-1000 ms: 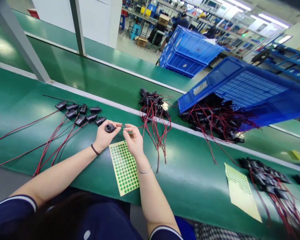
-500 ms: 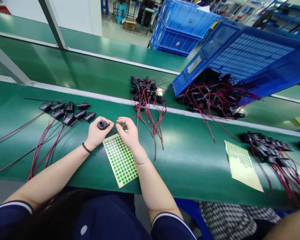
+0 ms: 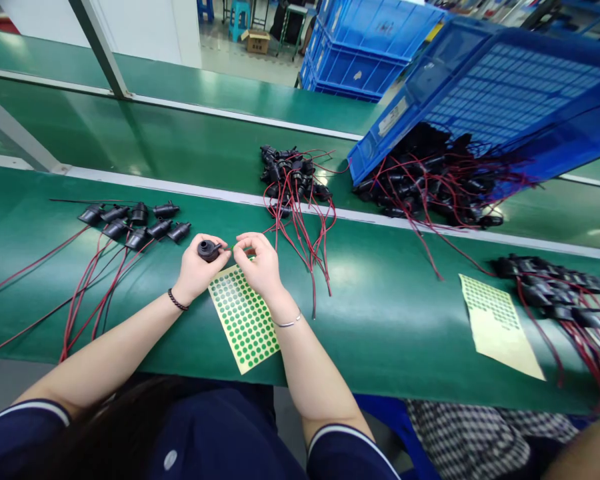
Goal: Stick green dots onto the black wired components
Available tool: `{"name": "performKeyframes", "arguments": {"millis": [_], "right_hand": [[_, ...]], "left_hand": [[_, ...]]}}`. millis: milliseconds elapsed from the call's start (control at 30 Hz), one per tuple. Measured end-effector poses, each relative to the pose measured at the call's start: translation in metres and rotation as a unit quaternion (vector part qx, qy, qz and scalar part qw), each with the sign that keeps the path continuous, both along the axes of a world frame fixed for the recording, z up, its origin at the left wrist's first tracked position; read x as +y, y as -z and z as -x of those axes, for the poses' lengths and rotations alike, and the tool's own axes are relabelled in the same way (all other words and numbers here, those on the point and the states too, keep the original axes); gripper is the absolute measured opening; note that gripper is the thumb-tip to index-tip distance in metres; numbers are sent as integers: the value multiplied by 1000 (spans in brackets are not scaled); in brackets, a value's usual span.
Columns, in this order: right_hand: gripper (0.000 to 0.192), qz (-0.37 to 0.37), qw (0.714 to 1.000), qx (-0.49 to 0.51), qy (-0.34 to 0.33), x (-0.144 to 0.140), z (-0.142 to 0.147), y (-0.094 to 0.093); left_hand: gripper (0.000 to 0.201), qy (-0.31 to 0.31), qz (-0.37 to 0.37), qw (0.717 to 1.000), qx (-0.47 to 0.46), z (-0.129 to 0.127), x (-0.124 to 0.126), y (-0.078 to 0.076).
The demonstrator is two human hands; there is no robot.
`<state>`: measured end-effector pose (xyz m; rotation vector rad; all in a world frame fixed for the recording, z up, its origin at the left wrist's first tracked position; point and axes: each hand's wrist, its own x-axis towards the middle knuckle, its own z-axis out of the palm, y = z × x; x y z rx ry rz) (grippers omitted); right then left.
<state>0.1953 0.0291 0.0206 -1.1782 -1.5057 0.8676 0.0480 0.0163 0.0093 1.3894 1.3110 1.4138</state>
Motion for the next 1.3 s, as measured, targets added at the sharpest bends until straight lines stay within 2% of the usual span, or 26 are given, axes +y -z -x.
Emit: {"name": "performKeyframes", "arguments": {"millis": [67,167,300,433,567,900,1300], "right_hand": [[13,41,997,68,-4,-2,1,-4],[16,115,975,184,-45,-7,3,-10],[21,158,952,252,-72,-13,9,-12],[23,183,945,264,-68,-16,15,-9],[26,208,939,267,-65,-18,20,-6],[29,185,954,230,-56,-18,24,0],[17,178,955,233,-36,-17,25,1]], "left_hand": [[23,15,-26,1000,3,-1,0,5],[26,33,-64,997,11,-1,0,10],[32,38,-51,997,39,1,0,10],[26,32,-41,995,80,3,3,9],[27,6,-31,996,79,4,5,14],[28,-10,-28,997,76,2,2,16],[27,-13,-82,991,105,1,1,18]]}}
